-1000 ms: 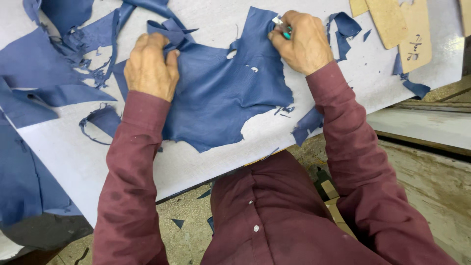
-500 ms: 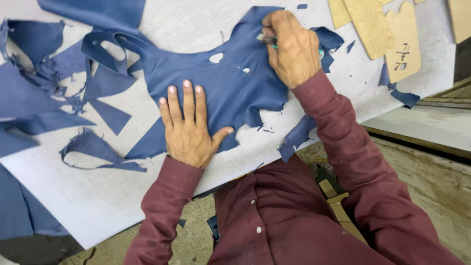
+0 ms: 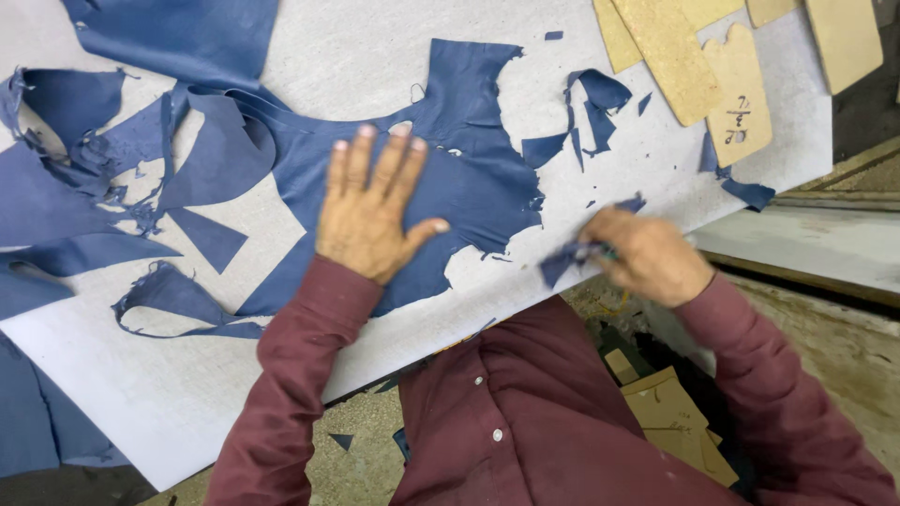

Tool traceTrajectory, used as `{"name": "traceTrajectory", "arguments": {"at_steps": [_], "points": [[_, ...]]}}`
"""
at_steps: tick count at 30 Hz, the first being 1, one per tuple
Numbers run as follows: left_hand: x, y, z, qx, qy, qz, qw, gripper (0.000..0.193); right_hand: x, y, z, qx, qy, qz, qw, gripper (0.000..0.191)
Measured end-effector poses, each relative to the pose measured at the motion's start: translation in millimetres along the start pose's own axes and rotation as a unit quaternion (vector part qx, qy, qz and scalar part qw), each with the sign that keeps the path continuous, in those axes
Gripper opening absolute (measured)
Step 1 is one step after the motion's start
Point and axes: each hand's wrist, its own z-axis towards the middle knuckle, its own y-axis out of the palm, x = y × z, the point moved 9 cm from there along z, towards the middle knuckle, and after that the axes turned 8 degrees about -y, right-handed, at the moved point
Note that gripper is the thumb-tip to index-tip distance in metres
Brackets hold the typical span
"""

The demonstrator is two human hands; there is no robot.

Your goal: The person places cardboard templates onto blue fabric, traces around them with a marker, and cuts out the shapes. The person repeats this process with multiple templates and fabric pieces, stacking the cut pieces on the table.

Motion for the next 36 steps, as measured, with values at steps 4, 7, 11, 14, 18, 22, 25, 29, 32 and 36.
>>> {"name": "traceTrajectory", "arguments": {"at_steps": [4, 7, 11, 14, 18, 22, 25, 29, 32, 36], "points": [[-13, -14, 6, 0.026, -0.089, 0.034, 0.995, 0.106, 32, -96, -3, 0.228, 0.157, -0.358, 0.892, 0.011], [53, 14, -5, -0.065, -0.049, -0.003, 0.997, 0.118, 13, -73, 23, 0.293, 0.082, -0.151, 0.94, 0.028], [97, 19, -35, -0.058, 0.019, -0.098, 0.993, 0.116, -23, -11, 67, 0.252, 0.065, -0.066, 0.963, 0.041], [48, 8, -45, -0.025, -0.049, -0.056, 0.997, 0.11, -27, -2, 84, 0.228, 0.1, -0.01, 0.968, 0.035], [18, -6, -37, 0.01, -0.114, 0.003, 0.993, 0.113, 4, 0, 70, 0.17, 0.295, 0.041, 0.939, 0.03], [81, 8, -12, -0.026, -0.032, -0.072, 0.997, 0.123, -27, -17, 62, 0.29, 0.156, -0.052, 0.943, 0.021], [110, 26, -5, -0.081, 0.036, -0.079, 0.993, 0.119, -58, -8, 68, 0.287, 0.009, -0.059, 0.956, 0.04], [76, 16, -2, -0.036, 0.05, -0.079, 0.995, 0.094, -53, 4, 93, 0.161, 0.033, -0.075, 0.984, 0.043], [28, -11, 9, 0.064, -0.03, -0.066, 0.995, 0.089, -61, -14, 101, 0.186, 0.0, -0.158, 0.97, 0.051], [24, -21, 22, 0.071, -0.128, -0.016, 0.989, 0.097, -75, -19, 94, 0.228, -0.054, -0.14, 0.962, 0.048]]}}
